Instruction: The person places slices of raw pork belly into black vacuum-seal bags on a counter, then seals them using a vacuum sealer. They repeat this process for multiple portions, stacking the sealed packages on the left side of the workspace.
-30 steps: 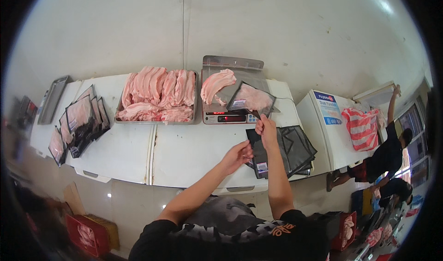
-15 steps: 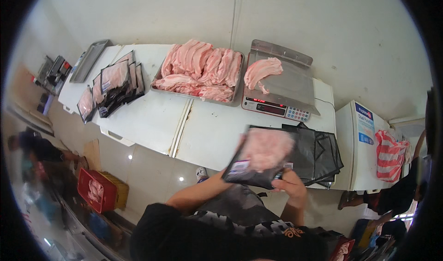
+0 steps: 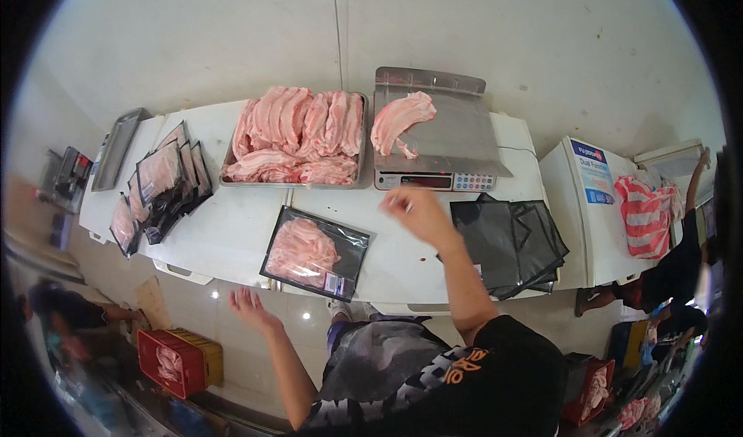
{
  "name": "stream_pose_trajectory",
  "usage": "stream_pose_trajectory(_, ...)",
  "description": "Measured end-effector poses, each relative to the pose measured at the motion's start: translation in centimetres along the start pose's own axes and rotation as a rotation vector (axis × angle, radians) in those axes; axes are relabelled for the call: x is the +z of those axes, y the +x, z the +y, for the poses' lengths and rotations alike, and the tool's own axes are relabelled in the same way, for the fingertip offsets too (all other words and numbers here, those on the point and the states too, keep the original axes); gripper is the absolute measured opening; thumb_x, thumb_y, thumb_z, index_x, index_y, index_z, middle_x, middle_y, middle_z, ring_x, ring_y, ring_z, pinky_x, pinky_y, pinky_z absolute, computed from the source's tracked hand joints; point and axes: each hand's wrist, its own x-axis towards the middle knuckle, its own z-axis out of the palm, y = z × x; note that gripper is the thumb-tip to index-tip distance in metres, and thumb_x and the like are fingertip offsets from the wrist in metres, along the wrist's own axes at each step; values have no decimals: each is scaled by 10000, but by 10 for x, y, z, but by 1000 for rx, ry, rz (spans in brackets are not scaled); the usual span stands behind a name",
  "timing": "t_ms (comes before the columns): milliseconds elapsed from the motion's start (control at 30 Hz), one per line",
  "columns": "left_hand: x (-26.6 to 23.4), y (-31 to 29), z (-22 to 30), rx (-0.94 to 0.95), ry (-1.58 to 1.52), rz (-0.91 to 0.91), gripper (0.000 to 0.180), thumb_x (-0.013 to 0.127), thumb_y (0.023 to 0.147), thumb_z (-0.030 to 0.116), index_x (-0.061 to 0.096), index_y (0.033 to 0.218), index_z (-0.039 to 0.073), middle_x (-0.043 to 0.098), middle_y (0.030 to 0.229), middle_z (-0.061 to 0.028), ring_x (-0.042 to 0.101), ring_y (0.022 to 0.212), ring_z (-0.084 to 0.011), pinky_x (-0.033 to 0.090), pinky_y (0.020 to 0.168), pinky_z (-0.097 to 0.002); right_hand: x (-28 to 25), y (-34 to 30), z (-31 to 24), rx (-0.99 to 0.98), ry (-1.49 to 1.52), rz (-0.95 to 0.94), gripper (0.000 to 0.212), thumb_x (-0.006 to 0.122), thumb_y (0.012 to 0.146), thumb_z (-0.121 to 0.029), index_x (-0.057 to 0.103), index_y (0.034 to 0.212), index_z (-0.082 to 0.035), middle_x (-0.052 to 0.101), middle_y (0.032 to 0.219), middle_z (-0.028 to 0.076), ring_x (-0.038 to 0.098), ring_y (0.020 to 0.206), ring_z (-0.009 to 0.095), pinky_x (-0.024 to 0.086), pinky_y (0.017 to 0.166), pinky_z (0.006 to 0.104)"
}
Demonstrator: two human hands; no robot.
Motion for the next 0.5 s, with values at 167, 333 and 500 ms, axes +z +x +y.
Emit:
stream_pose_trajectory(167,-30,-53,22,-54,167,-149,164,642,1016,128,638,1174,86,665,1098,-27,619,1040,-136,479,871,-316,-37,88,15,-8,-536,422,351,769,927,-316,743,1162,-57,747,938,158,716,848,349,550,803,484)
stream_pose_trajectory(333,2,-106,12,14,332,-576,68,681,983,60,693,1042,30,686,989,-18,635,929,-130,500,807,-292,-29,137,75,125,-663,139,271,752,893,-238,751,1078,-40,758,989,195,720,967,417,559,838,513)
stream_pose_trajectory(500,74,-144,34,341,706,-1031,183,772,913,132,707,1049,28,681,927,-97,670,864,-235,529,760,-343,-56,117,48,164,-287,-13,257,767,927,-149,730,1121,14,771,928,129,729,828,207,568,767,356)
